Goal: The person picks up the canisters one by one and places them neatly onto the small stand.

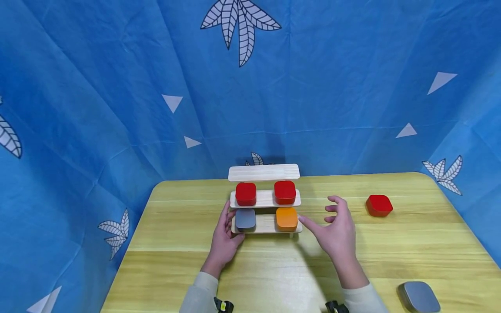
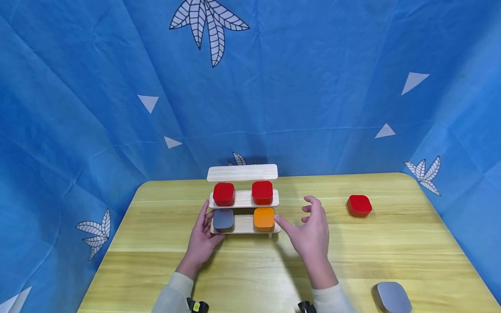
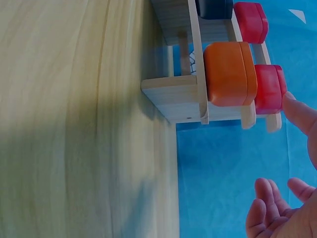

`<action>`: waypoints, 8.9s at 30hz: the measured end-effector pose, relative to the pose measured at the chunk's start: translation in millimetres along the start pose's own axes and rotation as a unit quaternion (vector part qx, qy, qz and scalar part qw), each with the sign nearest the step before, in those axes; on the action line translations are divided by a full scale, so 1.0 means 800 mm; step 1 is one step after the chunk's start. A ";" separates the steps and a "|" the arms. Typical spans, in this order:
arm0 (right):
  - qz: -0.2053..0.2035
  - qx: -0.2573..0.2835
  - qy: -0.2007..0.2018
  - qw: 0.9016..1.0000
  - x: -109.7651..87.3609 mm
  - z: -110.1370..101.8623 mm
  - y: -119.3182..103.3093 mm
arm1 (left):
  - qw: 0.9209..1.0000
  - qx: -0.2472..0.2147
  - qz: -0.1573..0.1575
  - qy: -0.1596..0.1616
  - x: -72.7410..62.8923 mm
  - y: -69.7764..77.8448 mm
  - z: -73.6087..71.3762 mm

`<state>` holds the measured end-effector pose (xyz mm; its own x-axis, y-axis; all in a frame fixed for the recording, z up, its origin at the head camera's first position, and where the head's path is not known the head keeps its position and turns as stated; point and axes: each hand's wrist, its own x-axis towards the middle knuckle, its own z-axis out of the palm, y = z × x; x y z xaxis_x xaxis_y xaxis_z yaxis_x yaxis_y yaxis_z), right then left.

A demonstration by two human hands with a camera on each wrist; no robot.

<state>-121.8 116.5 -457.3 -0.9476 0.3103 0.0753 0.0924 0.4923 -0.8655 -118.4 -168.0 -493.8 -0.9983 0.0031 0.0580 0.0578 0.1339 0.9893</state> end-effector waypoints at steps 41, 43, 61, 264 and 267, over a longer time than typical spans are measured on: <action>0.026 -0.013 0.010 1.000 -0.016 -0.029 0.023 | 1.000 0.022 0.017 0.006 0.013 -0.044 -0.002; 0.026 -0.013 0.011 1.000 -0.016 -0.030 0.024 | 1.000 0.023 0.020 0.006 0.013 -0.044 -0.002; 0.051 -0.021 0.025 0.998 -0.024 -0.049 0.041 | 1.000 0.013 0.003 0.009 0.013 -0.042 -0.002; 0.191 -0.154 0.028 0.969 -0.068 -0.157 0.121 | 1.000 0.006 -0.004 0.012 0.000 -0.006 0.003; 0.187 -0.155 0.030 0.970 -0.067 -0.156 0.119 | 1.000 0.004 -0.006 0.011 0.000 -0.004 0.002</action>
<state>-24.1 248.2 -481.9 -0.8117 0.5561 -0.1788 0.5223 0.5538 -0.6485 -118.2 -166.5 -497.6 -0.9986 -0.0200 0.0494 0.0460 0.1425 0.9887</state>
